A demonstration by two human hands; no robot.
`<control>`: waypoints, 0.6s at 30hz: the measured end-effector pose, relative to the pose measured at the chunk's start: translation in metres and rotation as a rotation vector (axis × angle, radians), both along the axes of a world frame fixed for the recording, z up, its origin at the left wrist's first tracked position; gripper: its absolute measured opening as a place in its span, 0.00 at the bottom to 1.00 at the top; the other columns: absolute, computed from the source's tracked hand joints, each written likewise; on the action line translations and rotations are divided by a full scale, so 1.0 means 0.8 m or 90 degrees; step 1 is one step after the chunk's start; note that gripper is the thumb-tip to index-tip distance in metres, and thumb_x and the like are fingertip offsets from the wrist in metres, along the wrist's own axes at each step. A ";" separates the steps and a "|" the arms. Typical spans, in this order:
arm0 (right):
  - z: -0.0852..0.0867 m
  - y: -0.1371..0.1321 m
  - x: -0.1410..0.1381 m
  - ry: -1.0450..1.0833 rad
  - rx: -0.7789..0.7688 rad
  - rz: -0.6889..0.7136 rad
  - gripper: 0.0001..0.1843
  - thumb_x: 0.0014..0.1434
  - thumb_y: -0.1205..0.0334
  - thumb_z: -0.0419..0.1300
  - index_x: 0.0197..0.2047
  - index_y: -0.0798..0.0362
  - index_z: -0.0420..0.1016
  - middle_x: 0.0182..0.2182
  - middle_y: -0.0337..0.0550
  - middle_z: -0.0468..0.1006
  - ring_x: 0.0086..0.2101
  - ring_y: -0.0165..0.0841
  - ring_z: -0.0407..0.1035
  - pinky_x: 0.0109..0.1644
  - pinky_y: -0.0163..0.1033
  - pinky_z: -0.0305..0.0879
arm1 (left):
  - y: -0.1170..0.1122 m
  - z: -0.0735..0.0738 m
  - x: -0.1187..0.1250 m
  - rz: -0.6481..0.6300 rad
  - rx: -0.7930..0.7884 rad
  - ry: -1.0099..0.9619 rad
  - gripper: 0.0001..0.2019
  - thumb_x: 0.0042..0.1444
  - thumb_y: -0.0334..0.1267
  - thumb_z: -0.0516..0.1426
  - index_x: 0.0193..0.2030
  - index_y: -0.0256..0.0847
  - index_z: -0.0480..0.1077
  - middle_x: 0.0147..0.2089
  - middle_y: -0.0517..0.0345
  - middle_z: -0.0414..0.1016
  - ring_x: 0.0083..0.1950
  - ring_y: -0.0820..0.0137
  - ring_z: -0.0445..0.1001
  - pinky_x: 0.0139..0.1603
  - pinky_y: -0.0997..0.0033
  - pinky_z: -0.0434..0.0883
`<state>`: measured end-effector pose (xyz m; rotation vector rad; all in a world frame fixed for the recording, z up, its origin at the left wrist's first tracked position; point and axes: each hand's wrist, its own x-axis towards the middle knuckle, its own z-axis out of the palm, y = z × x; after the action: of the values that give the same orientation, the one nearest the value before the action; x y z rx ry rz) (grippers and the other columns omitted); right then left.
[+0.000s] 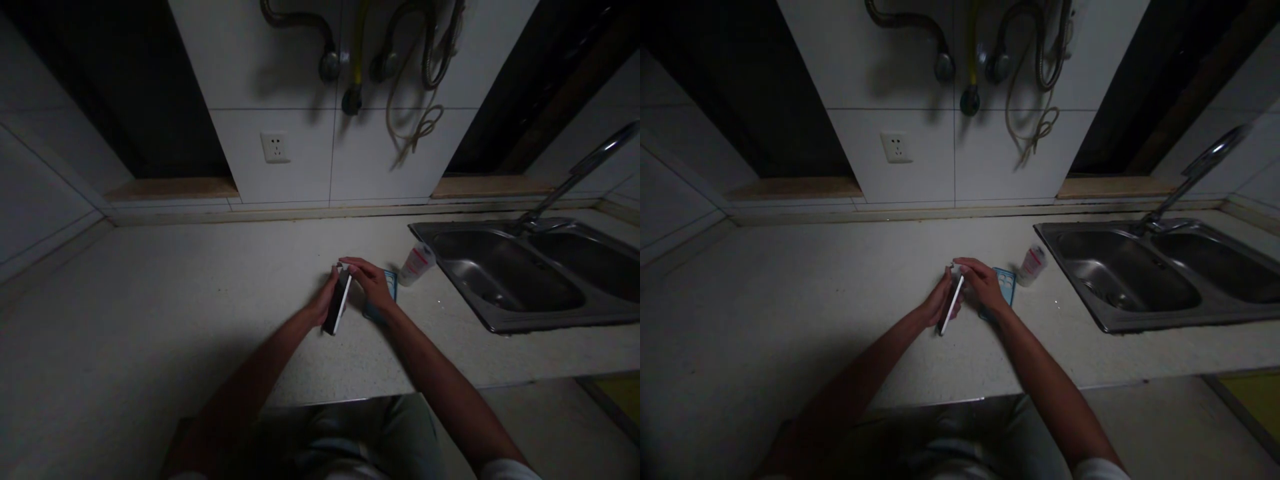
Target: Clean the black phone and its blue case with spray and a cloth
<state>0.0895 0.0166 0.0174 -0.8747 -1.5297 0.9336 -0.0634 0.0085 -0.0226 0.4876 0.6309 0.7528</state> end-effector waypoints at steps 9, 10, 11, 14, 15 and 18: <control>-0.010 0.004 -0.010 0.023 -0.105 -0.057 0.21 0.59 0.45 0.62 0.46 0.50 0.84 0.41 0.45 0.85 0.40 0.38 0.77 0.44 0.43 0.73 | -0.016 0.018 0.011 -0.150 -0.018 -0.198 0.21 0.55 0.59 0.58 0.40 0.40 0.70 0.31 0.54 0.73 0.20 0.74 0.63 0.17 0.76 0.55; -0.012 0.005 -0.010 0.018 -0.108 -0.061 0.21 0.59 0.45 0.62 0.46 0.50 0.84 0.41 0.45 0.85 0.40 0.38 0.77 0.44 0.43 0.73 | -0.017 0.021 0.012 -0.135 -0.014 -0.210 0.20 0.55 0.56 0.58 0.39 0.39 0.70 0.31 0.52 0.74 0.21 0.72 0.65 0.19 0.75 0.58; -0.014 0.007 -0.010 0.010 -0.106 -0.067 0.20 0.60 0.46 0.61 0.47 0.50 0.83 0.42 0.45 0.85 0.40 0.38 0.77 0.45 0.43 0.73 | -0.017 0.024 0.012 -0.109 -0.011 -0.217 0.19 0.55 0.55 0.57 0.39 0.39 0.71 0.32 0.51 0.75 0.23 0.70 0.68 0.20 0.72 0.62; -0.023 0.013 -0.006 -0.057 -0.031 -0.089 0.17 0.63 0.50 0.60 0.47 0.49 0.83 0.45 0.46 0.84 0.45 0.39 0.78 0.50 0.46 0.73 | -0.015 0.027 0.008 0.002 -0.037 -0.175 0.18 0.56 0.50 0.54 0.40 0.36 0.73 0.31 0.48 0.77 0.28 0.62 0.74 0.26 0.66 0.69; -0.026 0.015 -0.003 -0.096 0.011 -0.099 0.16 0.64 0.51 0.59 0.47 0.49 0.83 0.46 0.47 0.84 0.46 0.40 0.78 0.52 0.47 0.73 | -0.013 0.027 0.006 0.035 -0.058 -0.144 0.18 0.57 0.49 0.53 0.40 0.35 0.74 0.30 0.47 0.77 0.28 0.61 0.76 0.27 0.65 0.71; -0.034 0.021 0.004 -0.220 0.130 -0.127 0.16 0.65 0.53 0.58 0.48 0.49 0.83 0.48 0.50 0.83 0.50 0.42 0.77 0.57 0.53 0.71 | -0.009 0.027 -0.003 0.090 -0.109 -0.079 0.22 0.61 0.51 0.49 0.38 0.34 0.75 0.27 0.46 0.77 0.26 0.61 0.77 0.28 0.64 0.72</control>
<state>0.0928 0.0335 -0.0100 -1.0555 -1.7561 0.4886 -0.0654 0.0016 -0.0010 0.2392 0.6119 0.8484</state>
